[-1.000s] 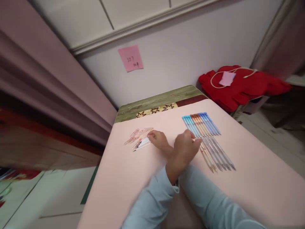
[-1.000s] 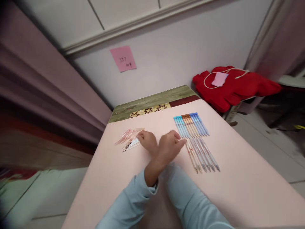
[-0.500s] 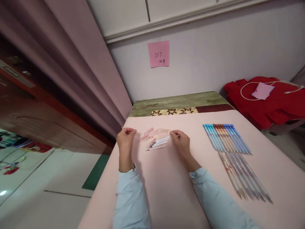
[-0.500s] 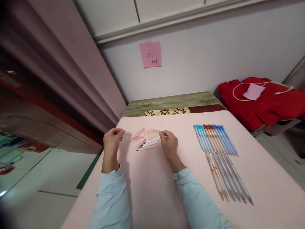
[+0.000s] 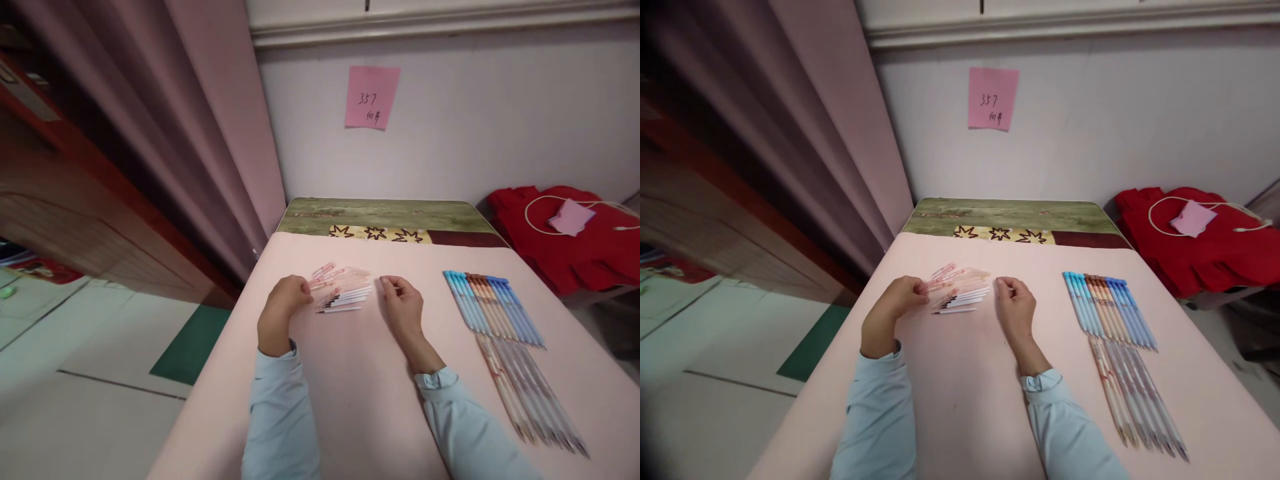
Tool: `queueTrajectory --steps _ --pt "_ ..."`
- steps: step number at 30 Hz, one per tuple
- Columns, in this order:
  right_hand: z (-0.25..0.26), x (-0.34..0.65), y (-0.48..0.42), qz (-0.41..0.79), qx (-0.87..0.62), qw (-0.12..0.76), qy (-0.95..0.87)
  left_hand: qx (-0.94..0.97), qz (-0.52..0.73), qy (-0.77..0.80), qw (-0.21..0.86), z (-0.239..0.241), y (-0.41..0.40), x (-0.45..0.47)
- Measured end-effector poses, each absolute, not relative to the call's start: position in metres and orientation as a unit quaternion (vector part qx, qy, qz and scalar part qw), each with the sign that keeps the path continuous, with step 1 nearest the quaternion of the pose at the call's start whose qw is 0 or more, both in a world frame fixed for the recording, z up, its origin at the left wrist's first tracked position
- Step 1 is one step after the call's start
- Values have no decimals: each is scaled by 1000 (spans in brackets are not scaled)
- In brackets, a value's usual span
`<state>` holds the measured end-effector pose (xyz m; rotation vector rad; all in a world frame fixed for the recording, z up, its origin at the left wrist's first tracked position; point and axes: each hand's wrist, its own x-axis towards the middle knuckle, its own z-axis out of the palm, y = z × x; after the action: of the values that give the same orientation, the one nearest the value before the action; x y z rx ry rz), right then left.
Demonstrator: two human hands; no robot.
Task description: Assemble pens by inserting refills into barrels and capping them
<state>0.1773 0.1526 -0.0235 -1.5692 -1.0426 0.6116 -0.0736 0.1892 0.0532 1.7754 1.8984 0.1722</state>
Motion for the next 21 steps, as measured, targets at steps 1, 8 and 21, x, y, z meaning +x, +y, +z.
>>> queueTrajectory --steps 1,8,21 --pt "-23 177 152 240 -660 542 -462 663 67 697 266 54 189 -71" --pt "-21 172 148 82 -581 468 -661 671 64 670 312 54 187 -52" --pt "-19 172 145 109 -567 394 -715 690 61 668 272 44 191 -55"
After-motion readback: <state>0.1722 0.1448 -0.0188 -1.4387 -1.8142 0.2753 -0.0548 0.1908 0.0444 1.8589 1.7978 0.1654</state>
